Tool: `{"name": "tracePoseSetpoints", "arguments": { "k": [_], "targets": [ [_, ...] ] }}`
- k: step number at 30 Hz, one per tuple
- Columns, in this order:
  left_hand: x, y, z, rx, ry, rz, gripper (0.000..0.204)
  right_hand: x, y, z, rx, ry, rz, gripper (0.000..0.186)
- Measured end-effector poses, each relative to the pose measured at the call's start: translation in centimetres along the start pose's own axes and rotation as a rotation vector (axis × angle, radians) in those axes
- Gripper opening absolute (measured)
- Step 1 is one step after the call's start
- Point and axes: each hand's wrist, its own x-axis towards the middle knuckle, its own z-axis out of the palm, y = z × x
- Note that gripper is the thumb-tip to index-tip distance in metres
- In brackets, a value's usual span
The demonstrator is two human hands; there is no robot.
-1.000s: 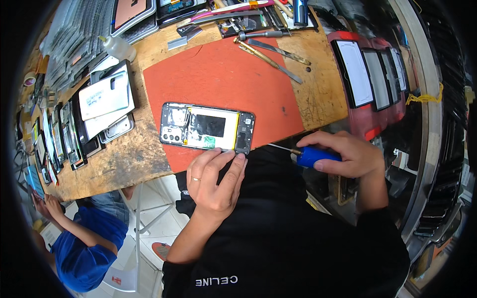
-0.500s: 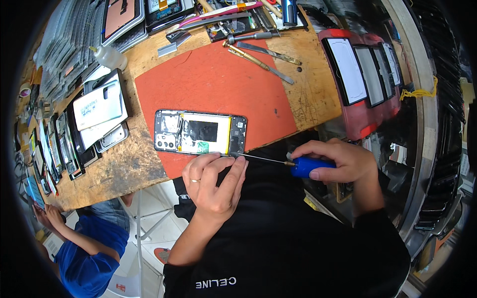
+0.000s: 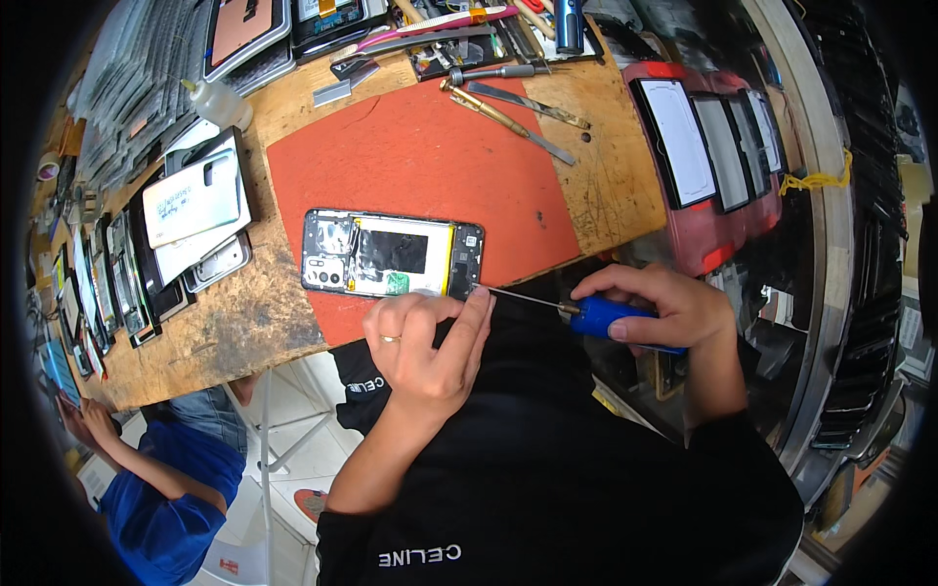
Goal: The person uses a blue screwdriver to remove screws from a smartphone back cover and then from the phone's internal frame. They place the back cover aside and continue unscrewing components inside the phone chassis. The person then uses a small metal tool to pry and adjust internal parts.
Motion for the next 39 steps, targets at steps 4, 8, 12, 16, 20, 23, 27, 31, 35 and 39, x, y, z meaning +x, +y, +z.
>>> {"name": "tracePoseSetpoints", "arguments": {
  "k": [4,8,12,16,20,23,27,31,35,39],
  "targets": [
    [-0.3,0.0,-0.2,-0.009,0.006,0.024,0.028,0.0,0.0,-0.1,-0.054,-0.054,-0.021,0.051],
    [0.1,0.0,0.1,0.005,0.011,0.027,0.027,-0.2,-0.2,0.1,-0.047,-0.023,-0.008,0.052],
    [0.4,0.1,0.4,0.03,0.013,0.031,0.026,-0.3,-0.7,0.1,-0.063,0.0,0.009,0.052],
    [0.4,0.0,0.7,0.044,0.026,0.036,0.025,-0.1,-0.7,0.1,-0.052,0.009,0.002,0.052],
    [0.1,0.2,0.3,0.034,0.004,0.033,0.025,0.2,0.1,0.0,-0.048,-0.023,-0.022,0.052],
    [0.0,0.1,0.3,0.038,0.016,0.037,0.024,0.4,0.7,-0.1,0.002,-0.032,-0.019,0.052],
    [0.3,0.1,0.5,0.041,0.018,0.043,0.023,0.4,0.7,-0.2,0.017,-0.032,-0.016,0.052],
    [-0.1,0.6,0.2,-0.002,0.003,0.038,0.03,0.4,0.9,-0.1,0.023,-0.052,-0.019,0.052],
    [0.4,0.5,0.2,0.04,0.005,0.043,0.026,0.5,1.1,-0.1,0.063,-0.045,-0.003,0.054],
    [1.2,0.4,0.8,0.084,0.02,0.058,0.02,0.6,1.3,-0.1,0.103,0.005,0.012,0.055]
  ]
}}
